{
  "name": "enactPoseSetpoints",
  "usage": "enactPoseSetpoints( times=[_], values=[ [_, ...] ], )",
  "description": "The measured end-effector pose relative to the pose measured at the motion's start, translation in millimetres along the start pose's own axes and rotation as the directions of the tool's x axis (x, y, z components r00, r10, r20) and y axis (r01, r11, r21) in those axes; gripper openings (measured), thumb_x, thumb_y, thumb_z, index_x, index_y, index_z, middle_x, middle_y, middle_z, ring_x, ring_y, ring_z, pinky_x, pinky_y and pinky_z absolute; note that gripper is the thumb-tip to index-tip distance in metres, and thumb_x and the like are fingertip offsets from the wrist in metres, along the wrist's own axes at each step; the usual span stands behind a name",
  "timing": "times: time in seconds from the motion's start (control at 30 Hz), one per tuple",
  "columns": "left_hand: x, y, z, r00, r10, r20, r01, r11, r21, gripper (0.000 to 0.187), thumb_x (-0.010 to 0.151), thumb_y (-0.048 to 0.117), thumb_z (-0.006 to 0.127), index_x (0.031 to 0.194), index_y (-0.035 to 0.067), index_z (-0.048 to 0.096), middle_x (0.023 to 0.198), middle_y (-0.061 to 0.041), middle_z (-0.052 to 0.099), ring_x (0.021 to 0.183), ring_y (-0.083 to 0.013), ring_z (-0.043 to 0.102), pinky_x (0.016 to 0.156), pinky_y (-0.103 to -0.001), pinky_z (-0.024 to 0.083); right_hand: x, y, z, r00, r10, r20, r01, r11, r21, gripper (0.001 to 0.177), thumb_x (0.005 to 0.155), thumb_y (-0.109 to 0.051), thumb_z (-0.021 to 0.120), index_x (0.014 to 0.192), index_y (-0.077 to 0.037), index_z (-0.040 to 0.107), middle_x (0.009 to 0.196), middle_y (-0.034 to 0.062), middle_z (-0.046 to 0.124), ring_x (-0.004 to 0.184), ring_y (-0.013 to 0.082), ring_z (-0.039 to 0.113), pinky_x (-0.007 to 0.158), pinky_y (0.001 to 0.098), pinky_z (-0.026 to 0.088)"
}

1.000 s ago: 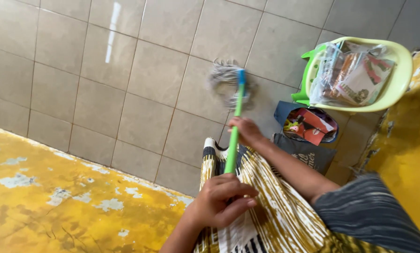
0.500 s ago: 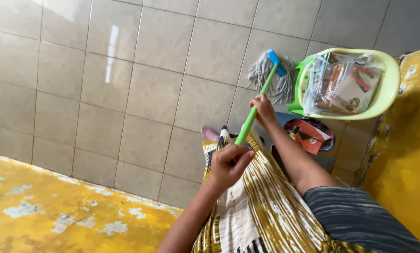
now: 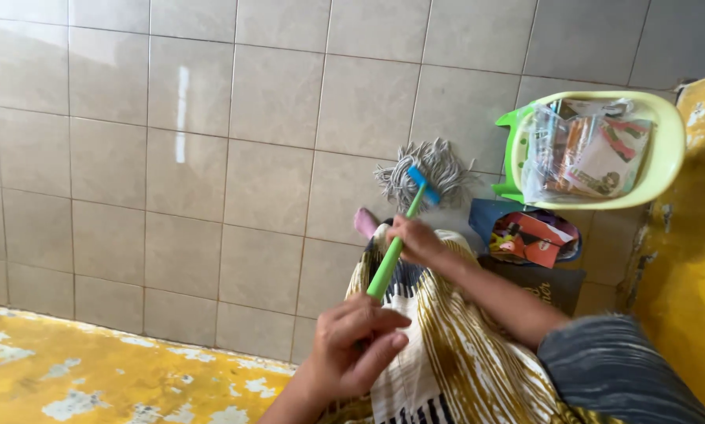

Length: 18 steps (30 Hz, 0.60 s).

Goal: The recorder is mopping the tiled floor of a room with a long mop.

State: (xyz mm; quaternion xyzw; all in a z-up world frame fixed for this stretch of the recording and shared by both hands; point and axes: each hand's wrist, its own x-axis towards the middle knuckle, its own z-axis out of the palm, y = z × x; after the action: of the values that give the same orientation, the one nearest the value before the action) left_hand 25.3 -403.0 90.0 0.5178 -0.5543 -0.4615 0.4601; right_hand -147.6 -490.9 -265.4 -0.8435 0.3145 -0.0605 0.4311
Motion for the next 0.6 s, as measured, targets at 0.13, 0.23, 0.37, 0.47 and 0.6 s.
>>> enactPoseSetpoints(
  times=[0.13,0.23,0.37,0.47,0.6],
  values=[
    [32,-40,-9,0.993,0.120,-0.016,-0.119,0.992,0.040,0.007,0.089,0.007,0.076,0.094,0.003,0.074,0.072,-0.006,0.062,0.064,-0.0187,0.055,0.062,-0.034,0.044,44,22,-33,0.985,-0.045,-0.167,0.029,0.995,-0.097,0.014,0.059,-0.012,0.079,0.071,-0.012,0.071,0.081,0.0101,0.064,0.077,0.0359,0.065,0.064,0.0450,0.054],
    [48,-79,-6,0.982,0.187,-0.035,-0.183,0.978,0.096,0.005,0.088,0.008,0.078,0.088,0.005,0.073,0.067,-0.004,0.058,0.061,-0.0188,0.053,0.061,-0.034,0.043,76,80,-23,0.961,0.027,-0.274,-0.053,0.995,-0.085,0.007,0.076,-0.009,0.073,0.079,-0.015,0.072,0.088,0.0094,0.065,0.081,0.0301,0.068,0.073,0.0428,0.055],
    [52,-117,-10,0.988,0.102,-0.114,-0.092,0.991,0.094,0.007,0.088,0.008,0.080,0.086,0.005,0.074,0.067,-0.003,0.060,0.060,-0.0182,0.057,0.060,-0.032,0.046,110,96,-27,0.921,0.177,-0.346,-0.214,0.974,-0.071,0.007,0.080,-0.008,0.072,0.079,-0.014,0.070,0.095,0.0088,0.066,0.085,0.0300,0.067,0.075,0.0412,0.056],
    [36,-117,-34,0.983,0.043,-0.180,-0.030,0.997,0.072,0.007,0.088,0.006,0.079,0.086,0.004,0.074,0.071,-0.005,0.066,0.062,-0.0182,0.061,0.059,-0.031,0.048,130,71,-12,0.928,0.159,-0.338,-0.221,0.963,-0.153,0.009,0.076,-0.007,0.074,0.077,-0.016,0.072,0.097,0.0081,0.067,0.087,0.0312,0.066,0.077,0.0406,0.057],
    [7,-78,-77,0.975,0.002,-0.221,0.030,0.990,0.141,0.005,0.087,0.005,0.079,0.085,0.004,0.074,0.069,-0.006,0.066,0.062,-0.0186,0.061,0.057,-0.031,0.049,148,17,29,0.977,0.089,-0.196,-0.126,0.975,-0.184,0.009,0.079,-0.014,0.080,0.075,-0.018,0.073,0.097,0.0046,0.068,0.086,0.0285,0.067,0.082,0.0403,0.057]
  ],
)
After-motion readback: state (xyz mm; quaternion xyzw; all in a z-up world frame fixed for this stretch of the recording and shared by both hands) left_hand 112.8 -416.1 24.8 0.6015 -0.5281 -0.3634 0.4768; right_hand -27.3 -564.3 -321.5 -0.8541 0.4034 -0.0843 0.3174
